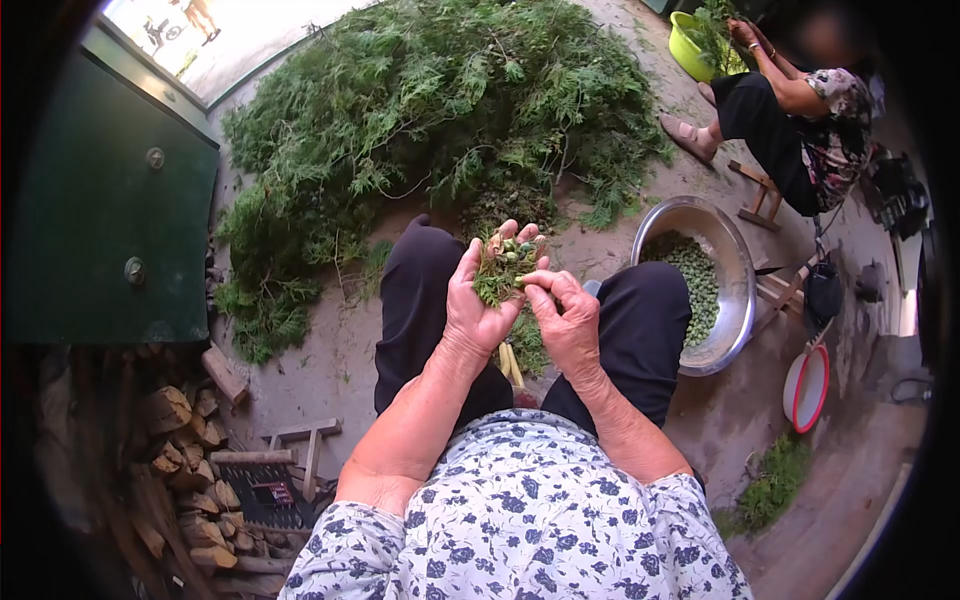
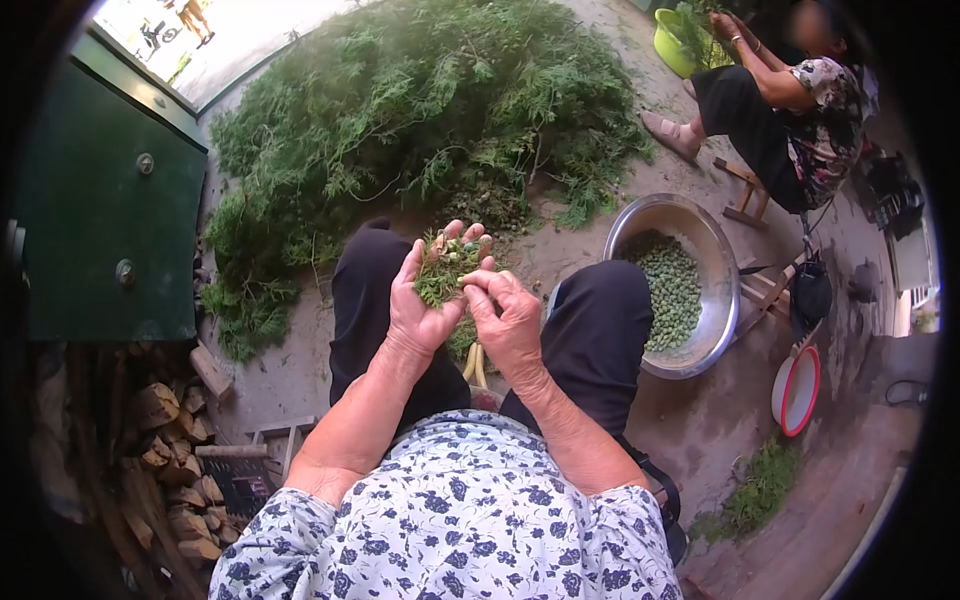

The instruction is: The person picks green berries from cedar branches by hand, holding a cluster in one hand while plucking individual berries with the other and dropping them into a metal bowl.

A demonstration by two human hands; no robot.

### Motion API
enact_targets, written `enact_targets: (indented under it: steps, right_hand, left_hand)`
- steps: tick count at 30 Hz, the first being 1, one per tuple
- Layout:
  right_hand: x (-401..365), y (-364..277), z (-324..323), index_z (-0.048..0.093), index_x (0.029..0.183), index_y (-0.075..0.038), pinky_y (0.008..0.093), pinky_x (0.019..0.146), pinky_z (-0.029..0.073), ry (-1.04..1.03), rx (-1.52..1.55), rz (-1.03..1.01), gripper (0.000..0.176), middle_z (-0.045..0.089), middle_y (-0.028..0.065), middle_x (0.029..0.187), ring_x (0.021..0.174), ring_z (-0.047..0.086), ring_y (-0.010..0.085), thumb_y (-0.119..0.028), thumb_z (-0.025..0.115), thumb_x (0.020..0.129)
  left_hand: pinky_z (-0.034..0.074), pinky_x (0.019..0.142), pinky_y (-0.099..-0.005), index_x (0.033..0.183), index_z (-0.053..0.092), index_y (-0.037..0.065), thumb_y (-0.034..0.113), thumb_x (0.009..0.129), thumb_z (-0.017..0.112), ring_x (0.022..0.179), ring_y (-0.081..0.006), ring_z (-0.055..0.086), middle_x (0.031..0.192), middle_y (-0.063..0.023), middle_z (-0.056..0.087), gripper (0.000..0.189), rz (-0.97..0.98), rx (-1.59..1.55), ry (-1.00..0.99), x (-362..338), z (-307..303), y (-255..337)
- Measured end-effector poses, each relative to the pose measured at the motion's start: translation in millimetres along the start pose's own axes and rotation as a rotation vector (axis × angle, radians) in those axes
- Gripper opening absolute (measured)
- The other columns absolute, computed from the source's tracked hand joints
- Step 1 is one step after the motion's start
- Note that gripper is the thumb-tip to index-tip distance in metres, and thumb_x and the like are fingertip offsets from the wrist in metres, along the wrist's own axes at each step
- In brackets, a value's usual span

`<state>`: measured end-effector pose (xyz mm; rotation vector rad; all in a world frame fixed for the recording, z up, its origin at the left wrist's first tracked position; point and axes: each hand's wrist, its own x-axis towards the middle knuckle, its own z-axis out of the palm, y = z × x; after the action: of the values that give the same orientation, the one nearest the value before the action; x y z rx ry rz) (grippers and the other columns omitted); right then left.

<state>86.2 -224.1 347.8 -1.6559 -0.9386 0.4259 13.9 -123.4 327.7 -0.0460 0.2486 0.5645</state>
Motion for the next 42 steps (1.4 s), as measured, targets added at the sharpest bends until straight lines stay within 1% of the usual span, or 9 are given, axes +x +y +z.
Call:
enact_targets:
  steps: [12,14,15,17,23,25,30,37,42]
  right_hand:
    - [5,1,-1,0.063,0.096,-0.004,0.0274,0.059,0.048,-0.031,-0.106,-0.075,0.016,0.061,0.0085,0.084,0.069,0.060,0.0175,-0.002,0.064,0.079]
    - [0,-2,-10,0.062,0.095,-0.003,0.0238,0.052,0.045,-0.157,0.469,0.388,0.012,0.061,0.0056,0.083,0.067,0.058,0.0129,-0.005,0.062,0.083]
    - [2,-7,-13,0.062,0.095,-0.003,0.0238,0.052,0.045,-0.156,0.468,0.388,0.012,0.061,0.0056,0.083,0.067,0.058,0.0129,-0.005,0.062,0.083]
    - [8,-14,-19,0.061,0.095,-0.002,0.0196,0.048,0.040,-0.125,1.209,0.588,0.011,0.059,0.0006,0.080,0.060,0.053,0.0075,-0.009,0.061,0.086]
    - [17,5,-14,0.064,0.103,-0.003,0.0202,0.052,0.041,-0.051,0.529,0.418,0.017,0.060,0.0036,0.078,0.065,0.055,0.0095,-0.005,0.057,0.088]
    - [15,10,-5,0.065,0.104,-0.005,0.0256,0.059,0.045,0.010,0.017,-0.118,0.021,0.058,0.0060,0.075,0.066,0.056,0.0145,-0.002,0.060,0.084]
    - [-9,6,-1,0.067,0.102,-0.006,0.0295,0.066,0.047,-0.213,-0.065,-0.130,0.023,0.058,0.0087,0.081,0.072,0.059,0.0196,-0.001,0.062,0.081]
    - [3,-6,-11,0.066,0.097,-0.004,0.0304,0.064,0.048,0.019,0.061,-0.017,0.017,0.059,0.0109,0.077,0.070,0.061,0.0224,-0.002,0.064,0.080]
    - [15,4,-6,0.064,0.093,-0.004,0.0335,0.062,0.049,0.046,-0.172,-0.101,0.014,0.061,0.0120,0.080,0.071,0.062,0.0265,-0.004,0.064,0.079]
  left_hand:
    - [0.034,0.105,-0.0465,0.127,0.045,0.001,0.035,0.098,0.030,0.122,-0.0343,0.042,0.131,-0.0201,0.045,0.047,-0.005,0.015,-0.018,-1,-1,0]
    - [0.034,0.105,-0.0466,0.127,0.045,0.001,0.035,0.098,0.030,0.123,-0.0344,0.042,0.132,-0.0202,0.045,0.047,-0.011,-0.010,-0.016,0,-2,0]
    - [0.034,0.104,-0.0467,0.127,0.045,0.001,0.035,0.098,0.031,0.123,-0.0344,0.042,0.132,-0.0203,0.045,0.047,-0.018,-0.036,-0.012,0,-2,1]
    - [0.037,0.103,-0.0455,0.126,0.045,0.001,0.034,0.098,0.030,0.121,-0.0331,0.044,0.131,-0.0195,0.046,0.046,-0.015,-0.006,-0.005,-1,1,0]
    - [0.034,0.105,-0.0471,0.127,0.044,0.001,0.035,0.098,0.031,0.125,-0.0348,0.040,0.134,-0.0206,0.043,0.047,-0.037,-0.011,-0.030,-1,-3,0]
    - [0.036,0.104,-0.0471,0.127,0.044,0.001,0.035,0.098,0.031,0.124,-0.0350,0.041,0.134,-0.0210,0.043,0.047,-0.037,-0.002,-0.044,-1,-3,0]
    - [0.037,0.103,-0.0462,0.127,0.044,0.001,0.035,0.098,0.030,0.120,-0.0339,0.044,0.130,-0.0201,0.046,0.047,-0.011,0.051,-0.029,-2,-2,-2]
    - [0.037,0.103,-0.0444,0.125,0.046,0.001,0.035,0.098,0.029,0.120,-0.0332,0.045,0.128,-0.0194,0.048,0.046,-0.042,0.002,-0.035,-3,2,-2]
    - [0.036,0.104,-0.0463,0.126,0.046,0.001,0.036,0.098,0.031,0.122,-0.0335,0.043,0.133,-0.0193,0.044,0.047,-0.045,-0.016,-0.031,-1,-1,-4]
